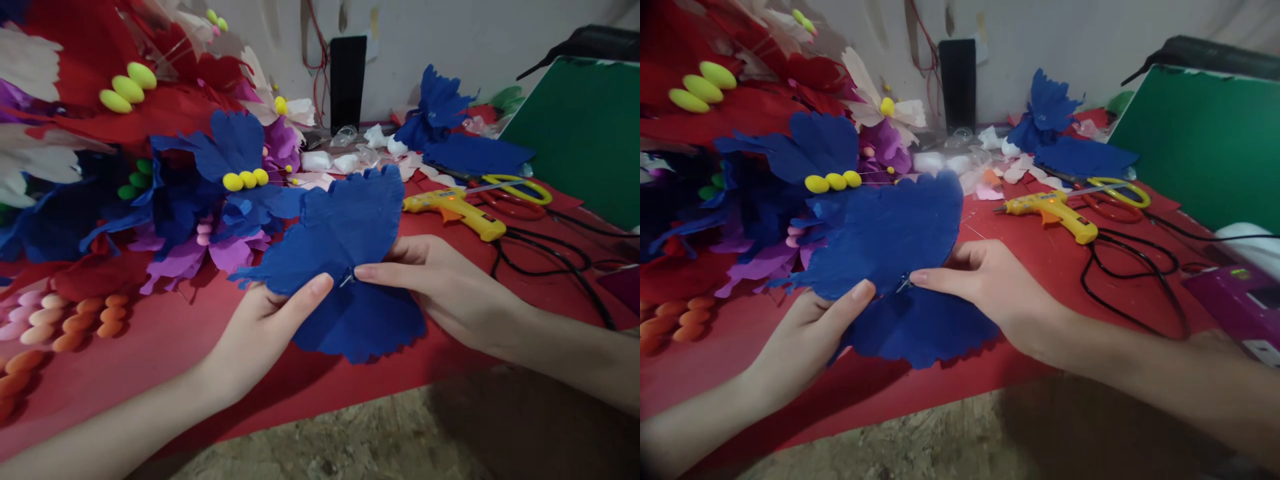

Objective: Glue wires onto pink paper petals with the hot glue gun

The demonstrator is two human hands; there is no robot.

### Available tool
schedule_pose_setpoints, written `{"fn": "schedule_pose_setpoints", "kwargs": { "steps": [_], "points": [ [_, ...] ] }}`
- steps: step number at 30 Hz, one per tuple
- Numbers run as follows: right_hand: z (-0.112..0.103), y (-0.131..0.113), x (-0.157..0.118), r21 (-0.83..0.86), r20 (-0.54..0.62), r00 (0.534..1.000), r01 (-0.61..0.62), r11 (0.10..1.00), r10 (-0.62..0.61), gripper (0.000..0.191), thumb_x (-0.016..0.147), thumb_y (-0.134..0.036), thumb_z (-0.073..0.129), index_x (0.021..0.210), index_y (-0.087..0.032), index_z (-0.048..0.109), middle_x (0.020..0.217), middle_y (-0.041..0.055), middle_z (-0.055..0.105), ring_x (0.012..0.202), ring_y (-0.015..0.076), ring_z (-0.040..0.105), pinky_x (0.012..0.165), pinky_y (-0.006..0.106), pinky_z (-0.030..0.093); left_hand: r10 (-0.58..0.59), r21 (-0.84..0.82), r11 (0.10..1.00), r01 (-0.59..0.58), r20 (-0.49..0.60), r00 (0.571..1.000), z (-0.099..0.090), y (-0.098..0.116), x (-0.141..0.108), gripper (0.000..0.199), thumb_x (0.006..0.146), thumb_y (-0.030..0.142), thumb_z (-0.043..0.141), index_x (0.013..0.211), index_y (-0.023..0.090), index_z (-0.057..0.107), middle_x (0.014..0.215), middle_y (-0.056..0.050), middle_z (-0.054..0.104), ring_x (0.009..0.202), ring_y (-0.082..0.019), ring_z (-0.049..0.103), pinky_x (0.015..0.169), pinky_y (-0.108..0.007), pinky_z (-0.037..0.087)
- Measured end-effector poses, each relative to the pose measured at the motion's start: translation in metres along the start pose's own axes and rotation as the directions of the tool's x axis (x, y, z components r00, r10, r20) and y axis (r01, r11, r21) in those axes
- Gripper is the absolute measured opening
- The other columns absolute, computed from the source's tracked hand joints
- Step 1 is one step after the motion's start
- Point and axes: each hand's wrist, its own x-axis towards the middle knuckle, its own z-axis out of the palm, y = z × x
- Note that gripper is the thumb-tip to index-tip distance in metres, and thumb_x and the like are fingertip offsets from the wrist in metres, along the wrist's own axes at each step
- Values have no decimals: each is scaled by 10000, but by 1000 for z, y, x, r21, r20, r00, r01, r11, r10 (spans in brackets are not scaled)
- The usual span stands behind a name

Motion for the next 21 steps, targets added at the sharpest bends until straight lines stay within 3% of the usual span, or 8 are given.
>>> {"fn": "schedule_pose_setpoints", "kwargs": {
  "steps": [5, 9, 12, 16, 19, 21],
  "points": [
    [-1, 0, 2, -12, -9, 1000, -2, 1000, 1, 241, 578, -326, 742, 750, -168, 687, 724, 29, 695, 622, 159, 649, 632, 305, 553, 16, 109, 994, -9, -65, 998, 1, 4, 2, 355, 723, 373, 544, 409, 224, 474, 486, 17, 595, 716, -204, 658, 589, -257, 556],
    [1, 1, 2, -44, 27, 997, -70, 997, 71, 299, 486, -291, 804, 722, -151, 684, 712, 32, 698, 629, 166, 655, 605, 280, 554, 82, 159, 984, -76, -33, 996, 1, 3, 2, 348, 733, 310, 510, 401, 226, 447, 414, 39, 507, 636, -175, 635, 586, -243, 540],
    [3, 3, 2, -27, 39, 999, 24, 999, -23, 344, 474, -223, 812, 787, -162, 683, 758, 18, 706, 666, 155, 661, 619, 251, 554, 127, 225, 968, -114, -46, 991, 0, 2, 0, 354, 749, 310, 517, 408, 230, 466, 390, 41, 485, 637, -181, 631, 584, -244, 529],
    [4, 5, 2, 11, 26, 979, 200, 980, -200, 445, 500, -154, 793, 921, -190, 654, 942, 2, 698, 851, 152, 656, 717, 226, 545, 146, 289, 949, -126, -49, 988, 0, 2, 0, 316, 752, 341, 534, 456, 230, 528, 415, 37, 523, 595, -184, 611, 554, -254, 512],
    [4, 6, 1, 15, 65, 985, 162, 987, -163, 414, 538, -182, 776, 932, -180, 648, 952, 12, 696, 831, 155, 659, 690, 230, 549, 159, 242, 960, -144, -42, 986, -3, 1, 3, 235, 757, 345, 527, 557, 228, 567, 559, 30, 616, 650, -180, 616, 600, -255, 513],
    [4, 6, 1, 22, 79, 989, 126, 992, -127, 418, 538, -174, 772, 937, -178, 646, 931, 14, 700, 777, 148, 664, 644, 221, 549, 186, 216, 963, -161, -102, 977, -6, 0, 6, 163, 758, 357, 539, 668, 233, 597, 667, 27, 643, 686, -169, 610, 626, -243, 504]
  ]
}}
